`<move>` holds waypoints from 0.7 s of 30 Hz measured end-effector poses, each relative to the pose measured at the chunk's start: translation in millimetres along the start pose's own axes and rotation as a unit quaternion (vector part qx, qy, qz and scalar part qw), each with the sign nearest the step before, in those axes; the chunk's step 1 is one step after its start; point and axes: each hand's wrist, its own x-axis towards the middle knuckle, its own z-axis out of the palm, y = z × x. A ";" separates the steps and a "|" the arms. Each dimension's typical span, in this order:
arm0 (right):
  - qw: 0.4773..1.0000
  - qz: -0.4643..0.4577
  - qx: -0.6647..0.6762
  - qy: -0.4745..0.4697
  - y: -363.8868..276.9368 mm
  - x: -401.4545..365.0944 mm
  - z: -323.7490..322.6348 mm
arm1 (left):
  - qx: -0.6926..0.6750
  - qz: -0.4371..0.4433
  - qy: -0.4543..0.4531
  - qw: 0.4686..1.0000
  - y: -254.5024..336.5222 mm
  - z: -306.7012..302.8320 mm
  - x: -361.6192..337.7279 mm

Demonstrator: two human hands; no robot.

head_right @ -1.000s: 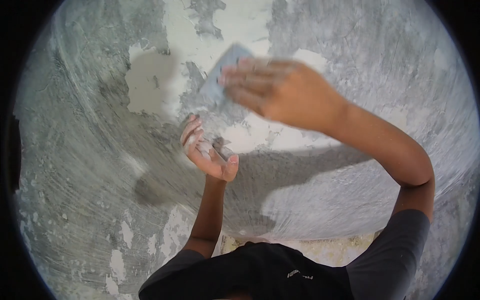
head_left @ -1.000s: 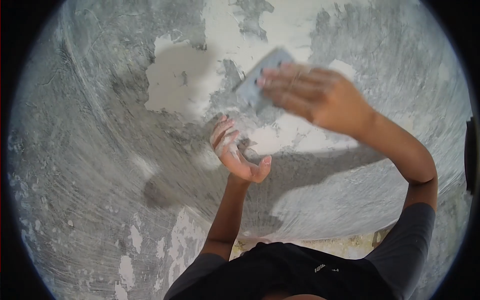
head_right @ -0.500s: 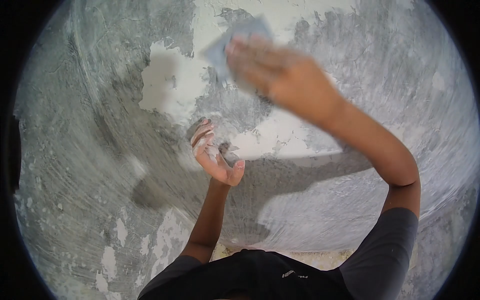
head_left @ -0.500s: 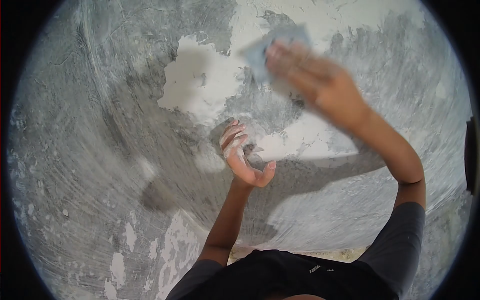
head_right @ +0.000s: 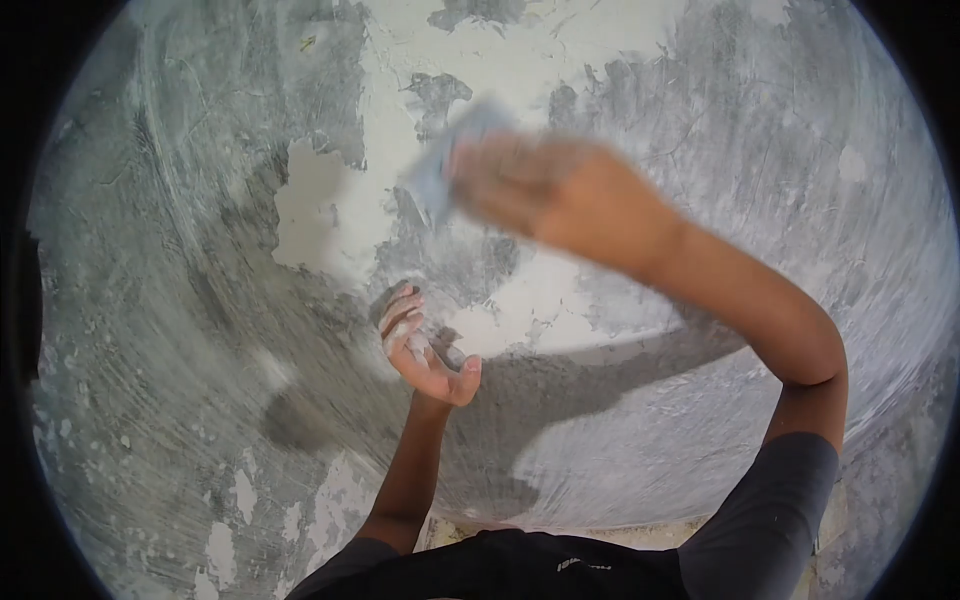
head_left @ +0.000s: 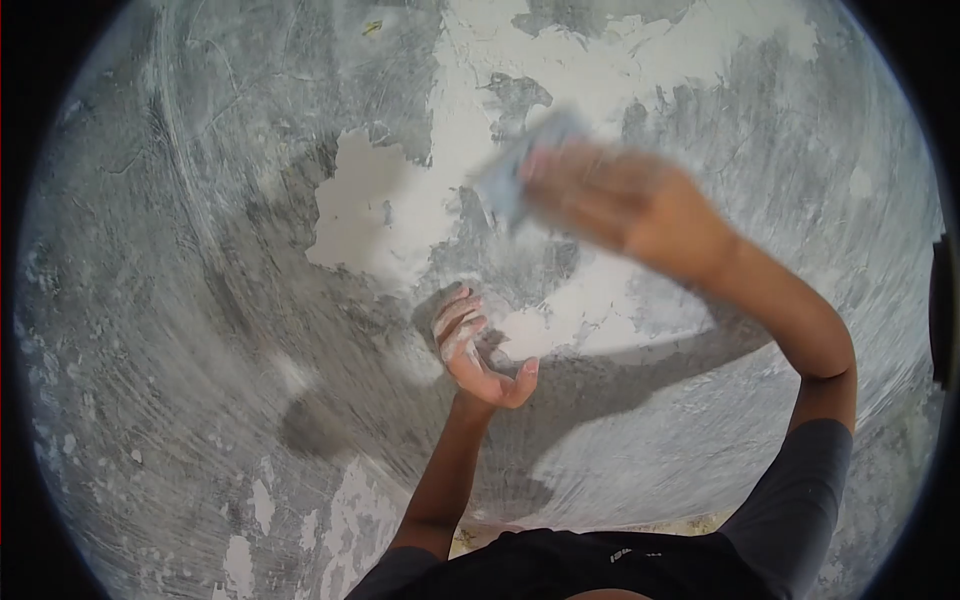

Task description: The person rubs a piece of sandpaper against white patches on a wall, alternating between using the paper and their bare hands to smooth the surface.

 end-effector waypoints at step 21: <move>0.992 0.103 -0.045 0.050 59.1 32.1 -15.2 | 0.016 0.025 -0.024 0.999 1.5 11.3 49.8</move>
